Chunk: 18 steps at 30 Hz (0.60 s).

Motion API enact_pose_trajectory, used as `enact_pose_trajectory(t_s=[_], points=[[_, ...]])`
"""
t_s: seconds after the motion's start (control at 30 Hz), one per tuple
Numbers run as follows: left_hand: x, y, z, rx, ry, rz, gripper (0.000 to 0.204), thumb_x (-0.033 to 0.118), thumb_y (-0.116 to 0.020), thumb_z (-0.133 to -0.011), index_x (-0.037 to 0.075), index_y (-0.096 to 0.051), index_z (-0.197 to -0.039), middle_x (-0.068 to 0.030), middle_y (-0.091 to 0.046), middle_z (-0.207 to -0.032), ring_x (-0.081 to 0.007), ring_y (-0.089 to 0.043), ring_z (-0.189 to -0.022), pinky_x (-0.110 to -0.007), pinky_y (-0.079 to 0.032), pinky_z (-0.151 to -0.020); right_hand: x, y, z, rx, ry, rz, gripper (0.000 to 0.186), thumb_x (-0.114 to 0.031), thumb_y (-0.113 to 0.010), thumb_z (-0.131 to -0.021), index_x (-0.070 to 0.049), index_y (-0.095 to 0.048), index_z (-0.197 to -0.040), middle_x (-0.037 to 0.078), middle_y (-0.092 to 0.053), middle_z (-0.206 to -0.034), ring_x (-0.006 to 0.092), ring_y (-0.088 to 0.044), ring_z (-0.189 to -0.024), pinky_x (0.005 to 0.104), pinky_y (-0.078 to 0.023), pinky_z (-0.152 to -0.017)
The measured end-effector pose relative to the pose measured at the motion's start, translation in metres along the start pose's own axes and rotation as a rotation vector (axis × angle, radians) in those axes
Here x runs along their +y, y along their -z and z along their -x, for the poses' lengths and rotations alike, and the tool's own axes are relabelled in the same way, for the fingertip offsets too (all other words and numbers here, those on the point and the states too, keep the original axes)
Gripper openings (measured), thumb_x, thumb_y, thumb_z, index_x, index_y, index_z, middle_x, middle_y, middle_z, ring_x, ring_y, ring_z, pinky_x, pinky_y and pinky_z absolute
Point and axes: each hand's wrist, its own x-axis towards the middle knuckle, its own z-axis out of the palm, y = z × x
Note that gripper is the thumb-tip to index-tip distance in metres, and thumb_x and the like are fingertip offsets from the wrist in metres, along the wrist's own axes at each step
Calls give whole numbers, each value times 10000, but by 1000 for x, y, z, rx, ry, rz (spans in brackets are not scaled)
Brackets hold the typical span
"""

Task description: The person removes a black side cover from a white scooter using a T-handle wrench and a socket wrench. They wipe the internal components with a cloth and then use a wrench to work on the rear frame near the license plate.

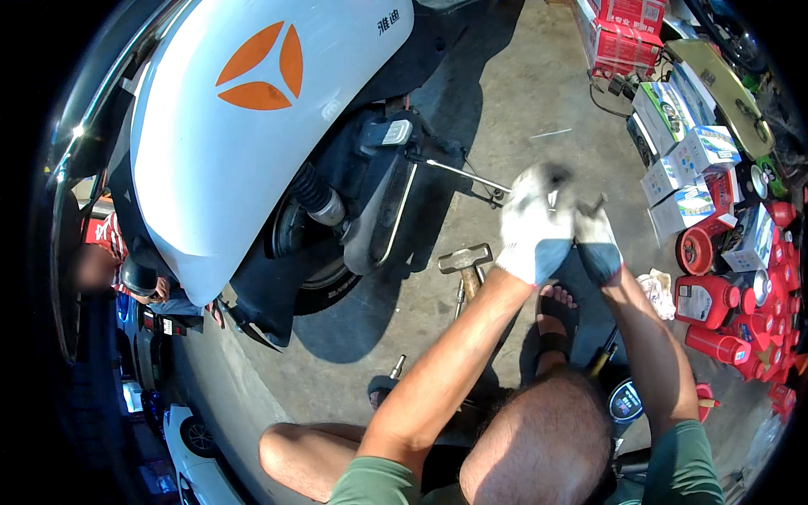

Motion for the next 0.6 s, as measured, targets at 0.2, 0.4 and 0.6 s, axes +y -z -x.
enact_pose_trajectory(t_s=[0.2,0.4,0.6], points=[[-55,28,73,162,681,547,272,268,-491,-993,11,-523,-908,-49,-587,-686,-113,-567,-624,-271,-472,-574,-4,-9,97,-96,-72,24,265,20,-538,-847,-3,-592,-1106,97,-658,-891,206,-631,-769,291,-508,-659],[-63,60,91,332,890,898,204,224,-520,-987,27,-562,-1019,-128,-654,-876,-197,-646,-706,-301,-538,-573,-9,-31,107,-33,480,512,219,-43,-595,-772,-26,-612,-990,151,-620,-802,366,-604,-762,389,-486,-711],[-81,72,88,401,848,913,143,157,-497,-982,19,-515,-1014,-156,-650,-847,-213,-653,-685,-296,-545,-563,-23,-59,101,-73,236,545,238,-26,-584,-718,-43,-614,-953,166,-628,-797,358,-614,-775,424,-462,-681]])
